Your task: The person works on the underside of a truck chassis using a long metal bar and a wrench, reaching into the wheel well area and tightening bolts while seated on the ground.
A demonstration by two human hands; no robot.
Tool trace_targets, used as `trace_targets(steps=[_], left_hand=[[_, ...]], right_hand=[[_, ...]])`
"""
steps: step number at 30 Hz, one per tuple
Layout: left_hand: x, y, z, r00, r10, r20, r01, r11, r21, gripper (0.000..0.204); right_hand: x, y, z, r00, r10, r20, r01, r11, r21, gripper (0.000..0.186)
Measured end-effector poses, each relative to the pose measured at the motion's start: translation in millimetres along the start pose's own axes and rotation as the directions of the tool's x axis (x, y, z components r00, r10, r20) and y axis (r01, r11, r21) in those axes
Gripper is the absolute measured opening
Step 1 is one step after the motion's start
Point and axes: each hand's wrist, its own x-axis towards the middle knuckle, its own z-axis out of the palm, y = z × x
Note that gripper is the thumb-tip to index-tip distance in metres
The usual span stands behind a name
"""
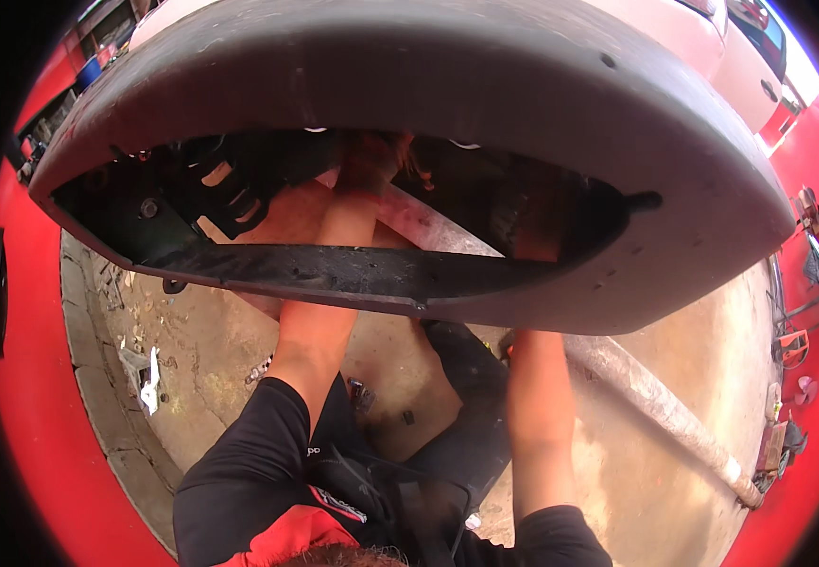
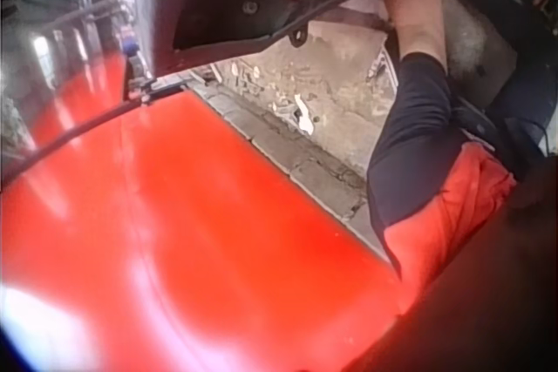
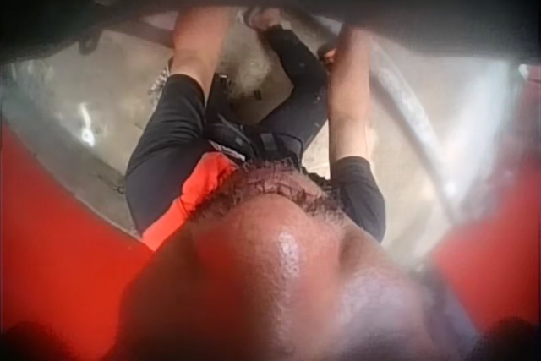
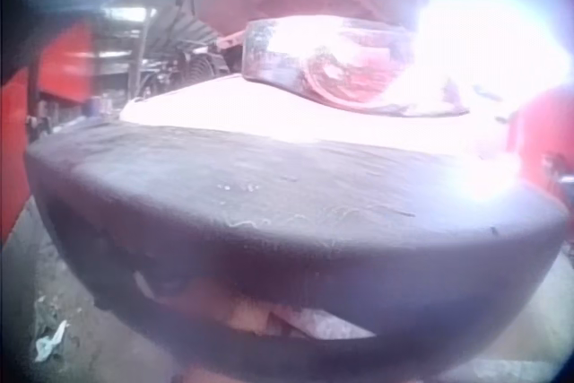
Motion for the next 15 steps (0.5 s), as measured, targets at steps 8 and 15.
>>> trace_targets(steps=[8,15], left_hand=[[1,-9,-21,0.913,-0.343,0.222,0.378,0.507,-0.775,0.067],[-11,17,-18,0.802,-0.581,0.141,0.521,0.562,-0.643,0.068]], right_hand=[[-124,88,-5,0.729,0.114,0.675,0.683,-0.057,-0.728,0.032],[-158,159,-9,0.904,0.346,0.253,-0.109,0.757,-0.644,0.038]])
